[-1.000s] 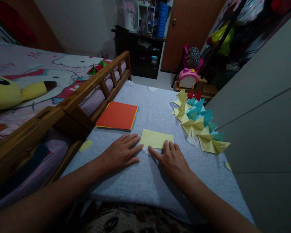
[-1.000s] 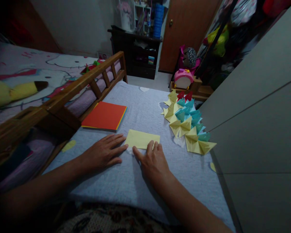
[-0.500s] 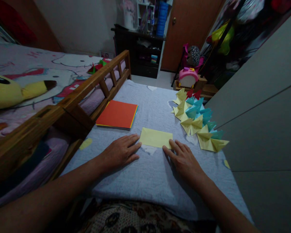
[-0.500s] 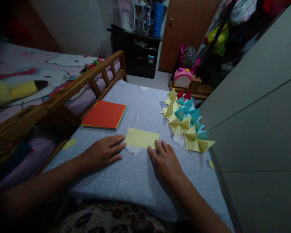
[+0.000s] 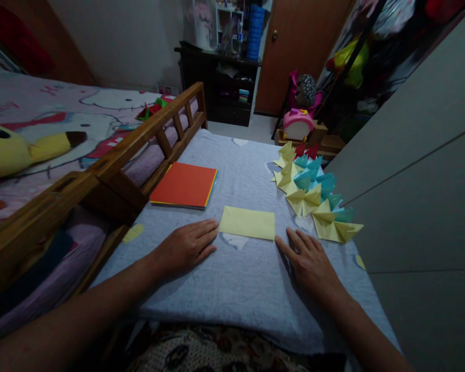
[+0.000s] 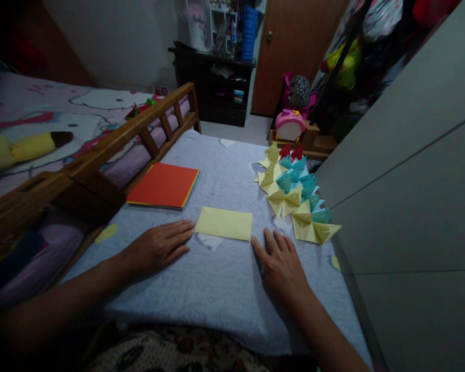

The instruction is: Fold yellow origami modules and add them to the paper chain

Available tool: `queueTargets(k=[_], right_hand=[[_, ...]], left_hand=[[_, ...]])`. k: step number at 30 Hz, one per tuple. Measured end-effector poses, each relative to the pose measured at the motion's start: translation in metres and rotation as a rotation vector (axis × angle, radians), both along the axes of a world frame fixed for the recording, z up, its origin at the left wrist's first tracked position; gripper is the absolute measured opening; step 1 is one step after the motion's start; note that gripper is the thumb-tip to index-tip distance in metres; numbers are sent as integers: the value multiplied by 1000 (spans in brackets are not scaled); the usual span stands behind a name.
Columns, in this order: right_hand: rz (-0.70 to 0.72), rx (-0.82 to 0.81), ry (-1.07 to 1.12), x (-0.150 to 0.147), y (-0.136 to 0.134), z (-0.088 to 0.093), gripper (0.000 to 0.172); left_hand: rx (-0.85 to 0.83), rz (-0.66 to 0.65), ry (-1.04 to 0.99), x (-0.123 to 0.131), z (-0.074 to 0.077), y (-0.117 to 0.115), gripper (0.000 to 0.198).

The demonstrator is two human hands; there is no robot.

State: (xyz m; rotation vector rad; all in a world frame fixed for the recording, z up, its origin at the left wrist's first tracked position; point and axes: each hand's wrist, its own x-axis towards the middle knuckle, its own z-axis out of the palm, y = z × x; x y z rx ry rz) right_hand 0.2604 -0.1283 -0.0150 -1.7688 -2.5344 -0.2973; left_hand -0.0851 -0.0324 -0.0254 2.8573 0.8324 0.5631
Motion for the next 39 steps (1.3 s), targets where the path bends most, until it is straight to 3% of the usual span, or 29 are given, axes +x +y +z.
queueTargets(k=[5, 8, 9, 12, 14, 20, 24, 26, 30, 34, 39], right_hand=[[-41, -44, 217, 0, 20, 13, 42], [-29, -20, 341, -13, 42, 18, 40], [-18, -25, 366, -19, 49, 18, 42], [-58, -82, 334, -39, 67, 15, 72], [-92, -126, 317, -48, 73, 12, 78], [-43, -34, 392, -54, 73, 7, 65], [21, 78, 440, -55, 71, 6, 57], [63, 154, 450, -57, 70, 7, 49], [139, 358, 465, -63, 64, 15, 14], [198, 506, 474, -64, 58, 22, 15], [320, 562, 578, -59, 59, 22, 20]], left_hand=[[-63, 137, -31, 6, 3, 1, 32], [-113, 237, -64, 17, 3, 5, 48], [-118, 250, -70, 22, 2, 7, 55], [-162, 279, -97, 36, -1, 11, 66], [-212, 305, -135, 43, -3, 12, 70], [-281, 298, -367, 49, -4, 11, 87], [-286, 221, -474, 49, 5, 9, 74], [-231, 150, -506, 51, 11, 8, 54], [45, 2, -537, 53, 22, 3, 20], [220, -85, -480, 52, 28, -3, 22], [309, -14, -353, 47, 24, 0, 29]])
